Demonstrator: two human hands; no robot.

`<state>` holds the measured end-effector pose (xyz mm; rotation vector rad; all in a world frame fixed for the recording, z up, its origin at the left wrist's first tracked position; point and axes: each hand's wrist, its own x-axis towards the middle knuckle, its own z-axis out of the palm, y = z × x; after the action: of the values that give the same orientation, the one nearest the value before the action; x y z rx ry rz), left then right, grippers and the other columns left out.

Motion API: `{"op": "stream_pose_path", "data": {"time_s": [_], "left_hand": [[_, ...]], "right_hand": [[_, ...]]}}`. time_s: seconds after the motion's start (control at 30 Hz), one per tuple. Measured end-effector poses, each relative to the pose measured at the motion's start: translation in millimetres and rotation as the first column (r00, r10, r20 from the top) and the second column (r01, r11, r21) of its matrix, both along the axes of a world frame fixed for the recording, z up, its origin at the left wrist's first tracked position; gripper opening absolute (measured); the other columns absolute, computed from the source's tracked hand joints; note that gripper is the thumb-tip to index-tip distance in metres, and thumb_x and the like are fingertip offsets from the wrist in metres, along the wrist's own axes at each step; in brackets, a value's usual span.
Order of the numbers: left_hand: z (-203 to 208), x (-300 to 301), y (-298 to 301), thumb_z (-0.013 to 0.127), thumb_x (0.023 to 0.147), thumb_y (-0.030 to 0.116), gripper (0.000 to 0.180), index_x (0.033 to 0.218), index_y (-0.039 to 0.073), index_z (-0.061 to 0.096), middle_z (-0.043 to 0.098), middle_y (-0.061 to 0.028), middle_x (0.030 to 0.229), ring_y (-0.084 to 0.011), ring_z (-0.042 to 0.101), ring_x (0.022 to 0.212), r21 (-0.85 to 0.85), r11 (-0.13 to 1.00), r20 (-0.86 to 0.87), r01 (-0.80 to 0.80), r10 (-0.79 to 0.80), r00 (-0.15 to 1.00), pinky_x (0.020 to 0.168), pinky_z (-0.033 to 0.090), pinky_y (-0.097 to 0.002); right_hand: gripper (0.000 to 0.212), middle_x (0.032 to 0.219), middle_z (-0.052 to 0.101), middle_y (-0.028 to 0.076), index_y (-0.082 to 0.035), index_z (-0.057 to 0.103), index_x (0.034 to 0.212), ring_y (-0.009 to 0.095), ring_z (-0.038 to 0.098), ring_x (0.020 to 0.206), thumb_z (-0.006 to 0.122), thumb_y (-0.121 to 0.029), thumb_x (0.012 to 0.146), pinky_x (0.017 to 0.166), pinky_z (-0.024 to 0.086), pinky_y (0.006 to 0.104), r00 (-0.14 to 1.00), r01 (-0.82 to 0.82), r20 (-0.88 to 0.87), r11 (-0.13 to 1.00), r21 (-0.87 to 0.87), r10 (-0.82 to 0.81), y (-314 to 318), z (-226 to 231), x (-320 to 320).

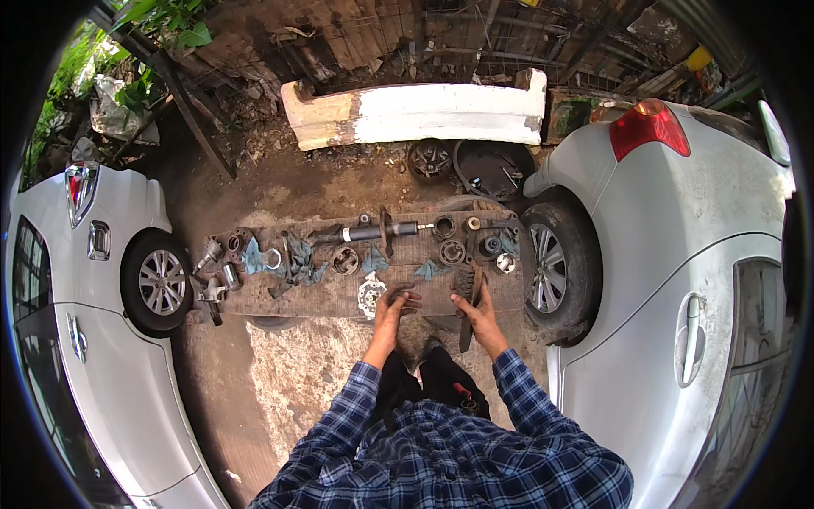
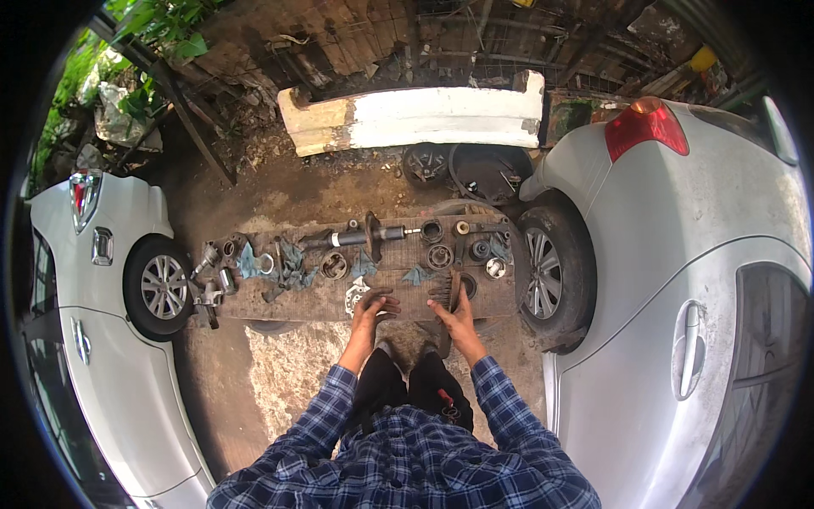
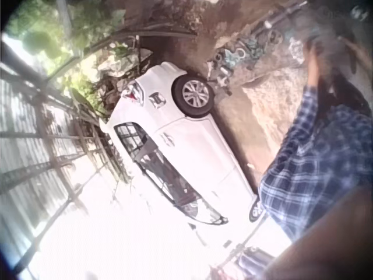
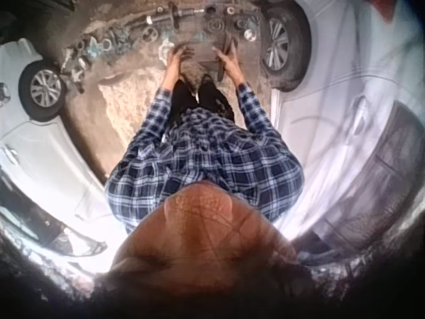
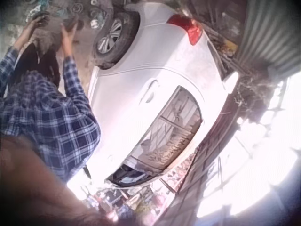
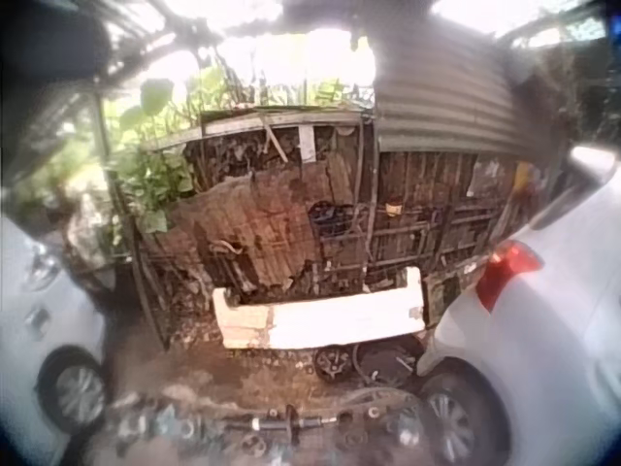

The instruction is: The person scrubs a cylindrical metal car part with a wire brush, repeatedly rotating and repositioning the part to clean different surfaces. The person also handles a smaller metal ring and a dark cylindrical component, scrubbing each with the brush.

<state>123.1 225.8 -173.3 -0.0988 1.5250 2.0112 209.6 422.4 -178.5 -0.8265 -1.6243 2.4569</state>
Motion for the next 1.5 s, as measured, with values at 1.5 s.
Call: {"op": "stream_pose_path", "data": {"time_s": [1.5], "left_hand": [[49.6,-83.5,-504.5,0.050,0.095,0.020,0.029,0.115,0.002,0.060,0.066,-0.0119,0.094,-0.0209,0.066,0.086,-0.044,0.757,0.039,-0.652,0.653,0.756,0.078,0.052,-0.0324]], "right_hand": [[0.089,0.104,0.054,0.003,-0.009,0.024,0.152,0.012,0.053,0.081,0.079,-0.016,0.082,0.063,0.046,0.0291,0.839,-0.543,0.022,0.839,-0.040,0.544,-483.0,66.6,-265.0]]}}
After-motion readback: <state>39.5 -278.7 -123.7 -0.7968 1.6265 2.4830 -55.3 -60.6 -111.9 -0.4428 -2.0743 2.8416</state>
